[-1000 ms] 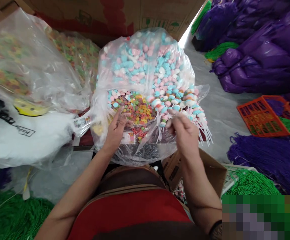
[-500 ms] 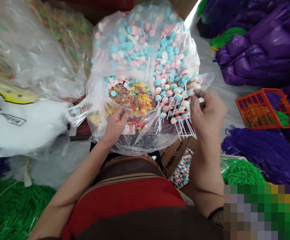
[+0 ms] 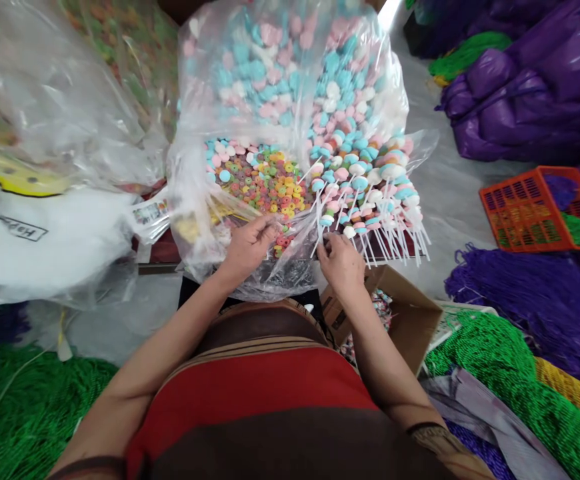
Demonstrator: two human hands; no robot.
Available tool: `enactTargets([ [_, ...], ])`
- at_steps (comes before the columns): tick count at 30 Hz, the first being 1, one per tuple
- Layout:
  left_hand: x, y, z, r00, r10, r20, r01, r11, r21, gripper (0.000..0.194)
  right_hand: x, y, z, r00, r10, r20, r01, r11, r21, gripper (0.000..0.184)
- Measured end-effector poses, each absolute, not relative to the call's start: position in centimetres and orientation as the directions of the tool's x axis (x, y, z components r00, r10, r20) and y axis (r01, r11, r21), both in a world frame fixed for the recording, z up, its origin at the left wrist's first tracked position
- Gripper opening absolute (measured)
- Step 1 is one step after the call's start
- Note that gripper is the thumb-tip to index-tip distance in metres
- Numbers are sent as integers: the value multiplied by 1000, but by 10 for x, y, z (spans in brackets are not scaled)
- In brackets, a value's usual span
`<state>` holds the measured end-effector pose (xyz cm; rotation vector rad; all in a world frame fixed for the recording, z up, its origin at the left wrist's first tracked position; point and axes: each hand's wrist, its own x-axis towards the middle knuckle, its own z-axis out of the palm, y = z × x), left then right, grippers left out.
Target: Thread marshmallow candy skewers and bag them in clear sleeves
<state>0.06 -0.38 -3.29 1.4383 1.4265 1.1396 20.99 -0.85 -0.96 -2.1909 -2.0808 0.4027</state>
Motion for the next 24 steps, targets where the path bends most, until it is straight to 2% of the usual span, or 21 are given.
enactTargets([
  [3, 1, -6, -35, -14, 994, 109, 364, -97, 926, 32, 216, -4, -9, 79, 985, -155, 942, -124, -311, 29],
  [6, 2, -5, -37, 6, 990, 140, 413, -131, 901, 29, 224, 3, -11, 110, 980, -164, 872, -175, -457, 24],
  [10, 3, -5, -41, 17, 987, 160, 426, -152, 892, 29, 234, 4, -12, 131, 978, -163, 702, -208, -681, 19],
  [14, 5, -3, -43, 41, 986, 161, 440, -162, 883, 29, 239, -23, -9, 102, 955, -279, 476, -293, -829, 28],
  [18, 5, 0, -37, 58, 992, 112, 442, -126, 888, 30, 240, -72, -2, 71, 891, -449, 260, -451, -854, 34],
  [24, 5, 7, -25, 169, 972, 163, 410, -219, 885, 30, 238, -130, 5, 85, 775, -626, 230, -627, -745, 45],
])
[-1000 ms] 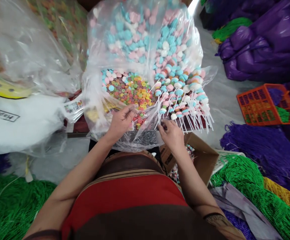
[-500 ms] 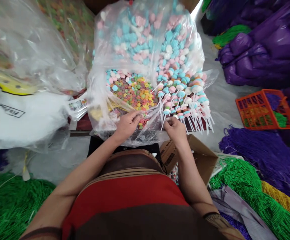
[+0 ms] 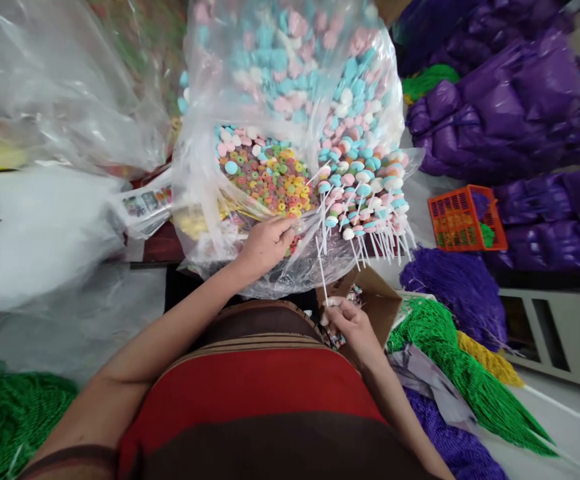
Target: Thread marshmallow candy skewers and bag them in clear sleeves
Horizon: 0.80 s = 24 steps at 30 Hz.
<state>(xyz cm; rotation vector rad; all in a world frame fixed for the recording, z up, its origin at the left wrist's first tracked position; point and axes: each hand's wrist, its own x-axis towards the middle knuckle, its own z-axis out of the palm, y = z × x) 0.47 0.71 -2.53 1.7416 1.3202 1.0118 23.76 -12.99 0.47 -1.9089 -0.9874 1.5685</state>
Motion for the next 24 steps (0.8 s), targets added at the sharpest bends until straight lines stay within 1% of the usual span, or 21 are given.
enactTargets([
  [3, 8, 7, -25, 223, 961, 161, 326, -229, 917, 30, 236, -145, 10, 102, 768, -632, 226, -637, -737, 45],
  [6, 11, 5, -25, 295, 950, 101, 176, -158, 972, 30, 230, -154, 17, 141, 772, -620, 218, -635, -741, 41],
  [9, 9, 4, -21, 475, 880, -3, -56, 34, 998, 33, 219, -157, 21, 193, 776, -600, 218, -630, -745, 40],
  [11, 8, 6, -17, 579, 814, -37, -181, 173, 968, 34, 211, -156, 22, 221, 782, -583, 215, -622, -753, 39],
  [13, 7, 8, -13, 623, 781, -46, -262, 264, 928, 33, 204, -154, 23, 242, 786, -570, 203, -615, -762, 39],
  [16, 11, 9, -9, 639, 767, -55, -340, 346, 874, 32, 198, -152, 22, 264, 794, -548, 193, -600, -776, 36],
  [18, 16, 9, -7, 638, 767, -69, -357, 374, 856, 32, 199, -154, 20, 270, 799, -538, 182, -591, -786, 34],
  [21, 25, 4, -4, 635, 769, -78, -351, 377, 857, 33, 206, -158, 13, 261, 809, -526, 135, -570, -810, 32],
  [24, 34, -3, 1, 626, 778, -51, -372, 356, 857, 38, 217, -160, 2, 191, 834, -518, 66, -538, -840, 31],
])
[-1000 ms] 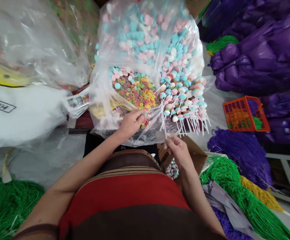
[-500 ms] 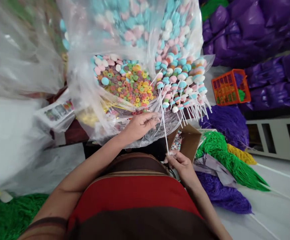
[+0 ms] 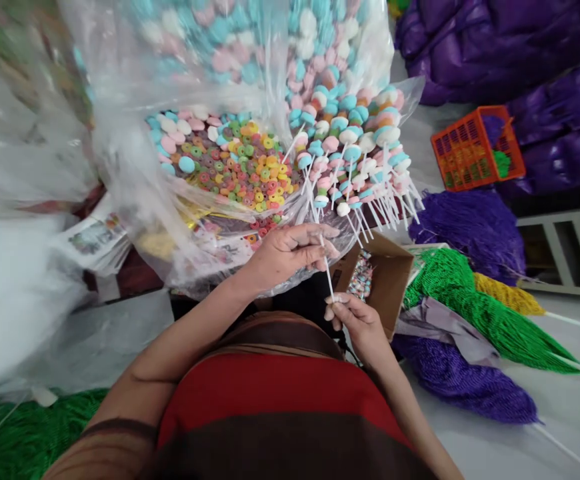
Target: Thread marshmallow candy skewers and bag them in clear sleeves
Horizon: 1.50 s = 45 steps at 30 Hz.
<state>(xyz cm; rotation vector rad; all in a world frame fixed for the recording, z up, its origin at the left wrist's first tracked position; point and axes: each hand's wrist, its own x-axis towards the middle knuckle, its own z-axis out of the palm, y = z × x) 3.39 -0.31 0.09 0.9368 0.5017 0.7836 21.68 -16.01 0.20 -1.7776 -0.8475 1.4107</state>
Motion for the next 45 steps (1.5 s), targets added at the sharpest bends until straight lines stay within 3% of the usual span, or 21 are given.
enactTargets([
  [9, 67, -16, 16, 429, 892, -140, -306, 289, 907, 39, 241, -150, -11, -62, 905, -421, 23, -421, -907, 35],
  [17, 71, -24, 19, 339, 920, -198, -225, 284, 932, 47, 235, -106, 8, -130, 966, -224, 41, -221, -974, 41],
  [20, 47, -17, 26, 191, 970, -149, -98, 170, 981, 47, 226, -82, 10, -206, 967, -152, 79, -138, -987, 37],
  [23, 5, 6, 31, -35, 998, -44, 207, 50, 977, 40, 217, -61, 5, -223, 972, -73, 98, -52, -994, 34],
  [25, -27, 29, 31, -148, 988, 49, 503, 33, 864, 31, 214, -51, 0, -212, 976, -42, 95, -22, -995, 32],
  [28, -66, 69, 27, -198, 974, 113, 864, 118, 490, 30, 211, -44, -6, -224, 974, -29, 82, -11, -997, 30],
  [31, -85, 100, 21, -157, 988, -7, 973, 156, 169, 38, 210, -43, -10, -252, 967, -23, 82, -3, -997, 29],
  [34, -88, 115, 18, -104, 987, -122, 994, 105, 3, 41, 210, -43, -11, -272, 962, -15, 72, 5, -997, 28],
  [39, -91, 112, 20, -34, 975, -220, 998, 22, -56, 33, 210, -46, -15, -217, 976, -9, 50, 2, -999, 26],
  [45, -99, 117, 25, -111, 984, -139, 987, 125, 97, 22, 212, -59, -21, -150, 988, 29, 43, 35, -998, 24],
])
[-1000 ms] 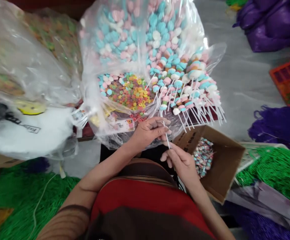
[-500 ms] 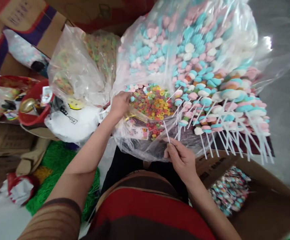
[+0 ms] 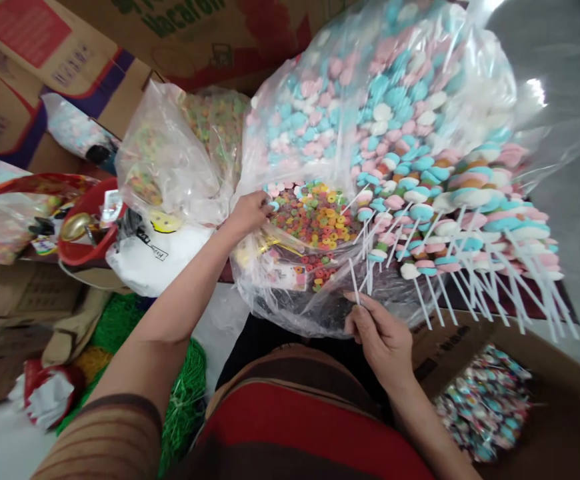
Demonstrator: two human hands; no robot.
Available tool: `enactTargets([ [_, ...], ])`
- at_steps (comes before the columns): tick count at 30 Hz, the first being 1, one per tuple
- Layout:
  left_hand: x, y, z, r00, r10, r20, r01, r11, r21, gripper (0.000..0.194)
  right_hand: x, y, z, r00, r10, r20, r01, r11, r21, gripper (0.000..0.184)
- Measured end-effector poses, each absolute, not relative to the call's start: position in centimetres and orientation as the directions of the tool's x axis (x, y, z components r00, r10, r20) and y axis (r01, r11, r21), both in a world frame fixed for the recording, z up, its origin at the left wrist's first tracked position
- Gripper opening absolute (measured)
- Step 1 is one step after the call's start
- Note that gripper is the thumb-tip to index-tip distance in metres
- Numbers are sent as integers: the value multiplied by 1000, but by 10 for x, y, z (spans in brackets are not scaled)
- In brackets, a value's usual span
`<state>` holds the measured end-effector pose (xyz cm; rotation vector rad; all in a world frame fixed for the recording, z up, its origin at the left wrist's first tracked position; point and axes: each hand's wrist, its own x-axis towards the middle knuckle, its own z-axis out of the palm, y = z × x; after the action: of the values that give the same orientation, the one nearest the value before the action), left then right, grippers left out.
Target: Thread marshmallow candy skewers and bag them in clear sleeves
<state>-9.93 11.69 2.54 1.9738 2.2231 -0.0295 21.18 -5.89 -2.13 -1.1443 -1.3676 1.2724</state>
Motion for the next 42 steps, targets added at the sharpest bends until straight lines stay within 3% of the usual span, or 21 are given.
enactTargets([
  [4, -100, 146, 25, -146, 987, -61, 987, 150, 65, 25, 213, -71, -19, -97, 993, 62, 62, 68, -996, 24],
  [11, -98, 172, 23, -98, 983, -153, 986, 117, 116, 10, 218, -96, -15, 16, 995, 94, 82, 93, -992, 24],
  [15, -98, 158, 22, -119, 988, -102, 963, 140, 231, 10, 218, -109, -17, 61, 996, 60, 60, 57, -997, 26],
  [21, -96, 118, 29, -236, 971, 22, 846, 195, 496, 11, 215, -109, -10, 38, 999, -15, 30, -16, -999, 35],
  [23, -85, 99, 32, -251, 968, 20, 705, 169, 688, 9, 213, -99, -4, 1, 999, -35, 1, -35, -999, 36],
  [25, -67, 77, 33, -212, 975, -71, 264, 127, 956, 13, 208, -82, 3, -17, 999, -30, -20, -30, -999, 35],
  [26, -57, 66, 32, -160, 981, -106, 44, 115, 992, 19, 204, -71, 6, -8, 1000, -17, -23, -18, -1000, 34],
  [28, -36, 49, 30, -76, 985, -153, -250, 130, 960, 27, 192, -47, 9, 17, 1000, 24, -2, 24, -1000, 32],
  [31, -10, 32, 24, -15, 973, -229, -439, 199, 876, 27, 168, -10, 10, 70, 990, 121, 45, 118, -992, 27],
  [37, 11, 15, 14, 71, 968, -242, -583, 237, 777, 28, 139, 21, 2, -10, 980, 197, 172, 196, -965, 30],
  [42, 3, 4, 7, 109, 951, -288, -584, 296, 756, 32, 141, 18, -5, -46, 990, 135, 184, 141, -973, 28],
])
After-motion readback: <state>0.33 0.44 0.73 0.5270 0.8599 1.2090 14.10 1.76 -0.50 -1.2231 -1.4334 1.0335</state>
